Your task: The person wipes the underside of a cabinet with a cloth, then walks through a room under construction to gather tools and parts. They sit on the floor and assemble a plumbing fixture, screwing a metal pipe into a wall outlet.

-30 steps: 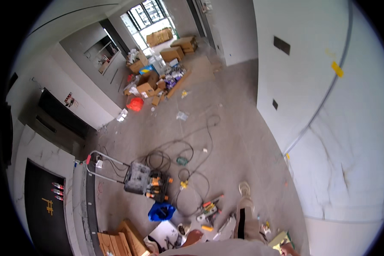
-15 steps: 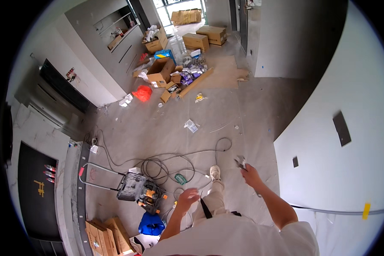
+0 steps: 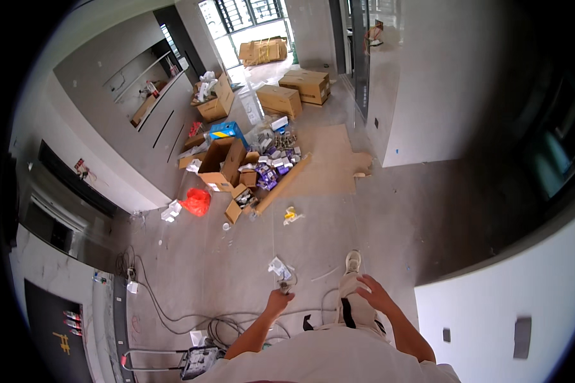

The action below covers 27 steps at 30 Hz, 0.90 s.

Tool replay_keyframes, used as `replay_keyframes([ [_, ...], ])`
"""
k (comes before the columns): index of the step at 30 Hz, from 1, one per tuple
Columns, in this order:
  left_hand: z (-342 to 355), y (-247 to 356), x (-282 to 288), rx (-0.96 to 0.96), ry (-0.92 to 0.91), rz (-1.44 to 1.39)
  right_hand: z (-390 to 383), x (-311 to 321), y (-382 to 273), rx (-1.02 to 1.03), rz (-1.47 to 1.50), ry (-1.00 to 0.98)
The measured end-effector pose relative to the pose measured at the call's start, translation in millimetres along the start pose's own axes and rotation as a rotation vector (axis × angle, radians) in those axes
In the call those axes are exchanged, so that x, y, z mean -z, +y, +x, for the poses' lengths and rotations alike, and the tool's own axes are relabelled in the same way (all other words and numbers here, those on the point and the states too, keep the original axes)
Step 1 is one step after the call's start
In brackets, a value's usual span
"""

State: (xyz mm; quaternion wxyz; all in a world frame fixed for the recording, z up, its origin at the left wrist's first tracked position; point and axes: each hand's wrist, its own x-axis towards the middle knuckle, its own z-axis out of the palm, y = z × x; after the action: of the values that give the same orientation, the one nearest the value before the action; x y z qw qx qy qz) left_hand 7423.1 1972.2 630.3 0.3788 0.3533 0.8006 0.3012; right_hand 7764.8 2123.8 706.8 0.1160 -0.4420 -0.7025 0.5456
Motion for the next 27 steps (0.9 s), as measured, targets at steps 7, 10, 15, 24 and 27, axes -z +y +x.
replay_keyframes([
  [7, 96.4, -146.3, 25.4, -0.189, -0.549, 1.172, 211.5, 56.8, 112.3, -0.238, -0.159, -0.042],
  [10, 95.0, -111.2, 25.6, 0.290, -0.593, 0.669, 302.2, 137.2, 70.4, -0.338, -0.345, 0.054],
  [15, 197.3, -30.8, -2.8, 0.648, -0.358, 0.238, 498.9, 272.1, 41.2, -0.425, -0.045, 0.085],
  [24, 527.1, 44.9, -18.0, 0.217, -0.247, 0.614, 760.1, 342.8, 56.3, -0.603, 0.248, 0.180],
  [27, 687.6, 108.9, 24.8, 0.624, -0.004, 0.118, 797.4, 372.9, 28.1, -0.683, 0.172, 0.193],
])
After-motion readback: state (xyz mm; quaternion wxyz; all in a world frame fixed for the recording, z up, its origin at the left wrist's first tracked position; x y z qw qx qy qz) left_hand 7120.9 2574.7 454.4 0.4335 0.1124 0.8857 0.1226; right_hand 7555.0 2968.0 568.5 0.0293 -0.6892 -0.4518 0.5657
